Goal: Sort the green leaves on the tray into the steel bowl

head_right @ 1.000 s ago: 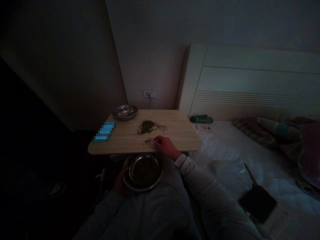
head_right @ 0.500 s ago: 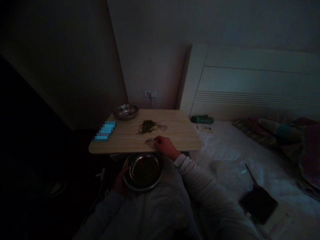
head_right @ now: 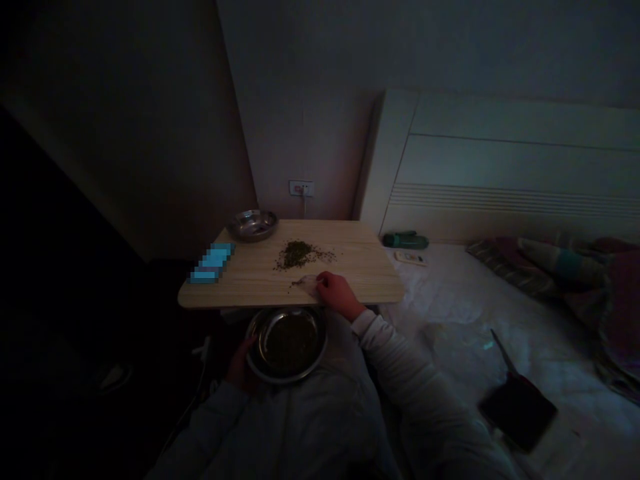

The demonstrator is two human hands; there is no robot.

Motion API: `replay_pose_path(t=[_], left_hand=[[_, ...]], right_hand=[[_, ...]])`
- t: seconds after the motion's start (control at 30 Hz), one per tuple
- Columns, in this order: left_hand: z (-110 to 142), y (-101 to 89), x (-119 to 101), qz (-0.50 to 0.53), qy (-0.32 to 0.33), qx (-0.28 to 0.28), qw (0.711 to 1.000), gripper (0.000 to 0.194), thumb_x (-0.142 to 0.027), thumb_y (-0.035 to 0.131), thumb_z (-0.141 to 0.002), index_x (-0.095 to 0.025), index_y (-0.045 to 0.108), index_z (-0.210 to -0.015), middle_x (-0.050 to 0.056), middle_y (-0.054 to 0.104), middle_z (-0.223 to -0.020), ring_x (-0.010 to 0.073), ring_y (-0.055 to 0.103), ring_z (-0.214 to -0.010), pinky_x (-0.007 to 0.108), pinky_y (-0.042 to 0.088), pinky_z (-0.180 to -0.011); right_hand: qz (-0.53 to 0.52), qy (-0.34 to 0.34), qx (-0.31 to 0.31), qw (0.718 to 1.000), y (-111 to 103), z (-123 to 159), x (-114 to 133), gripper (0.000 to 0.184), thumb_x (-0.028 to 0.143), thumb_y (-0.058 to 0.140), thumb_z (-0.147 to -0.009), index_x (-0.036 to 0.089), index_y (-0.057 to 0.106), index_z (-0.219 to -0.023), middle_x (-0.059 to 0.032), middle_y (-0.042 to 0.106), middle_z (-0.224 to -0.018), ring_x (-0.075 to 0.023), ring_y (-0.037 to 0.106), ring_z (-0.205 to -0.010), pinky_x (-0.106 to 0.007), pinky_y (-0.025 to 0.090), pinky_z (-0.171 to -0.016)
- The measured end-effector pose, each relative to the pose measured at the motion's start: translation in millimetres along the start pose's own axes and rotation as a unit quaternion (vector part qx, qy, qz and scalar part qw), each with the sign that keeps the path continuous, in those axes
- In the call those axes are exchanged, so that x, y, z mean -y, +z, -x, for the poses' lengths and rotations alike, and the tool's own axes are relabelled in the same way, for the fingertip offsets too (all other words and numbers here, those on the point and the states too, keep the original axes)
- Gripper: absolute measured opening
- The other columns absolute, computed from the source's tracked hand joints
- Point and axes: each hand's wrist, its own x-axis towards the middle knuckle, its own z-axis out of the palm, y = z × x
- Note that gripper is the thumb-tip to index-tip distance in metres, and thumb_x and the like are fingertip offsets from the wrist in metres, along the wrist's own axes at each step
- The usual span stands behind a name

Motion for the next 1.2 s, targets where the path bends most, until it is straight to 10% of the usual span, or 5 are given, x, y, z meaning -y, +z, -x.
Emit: replay_pose_path(t=[1.2], left_hand=[[-2,-1.2,2,-0.002,0.018,0.001,1.000,0.021,-0.017,0.054,-0.077,-0.020,0.067,-0.062,0.007,0.072,-0.064,0.0272,0.066,-0.101,0.037,0.047,-0.095]], right_hand=[[-0.047,-0.037,0.012,0.998,0,0,5,0.025,0.013,0.050,-0.078,0.014,0.067,-0.096,-0.0017,0.064,-0.071,-0.0120,0.053,-0.065,-0.023,0.039,-0.065]])
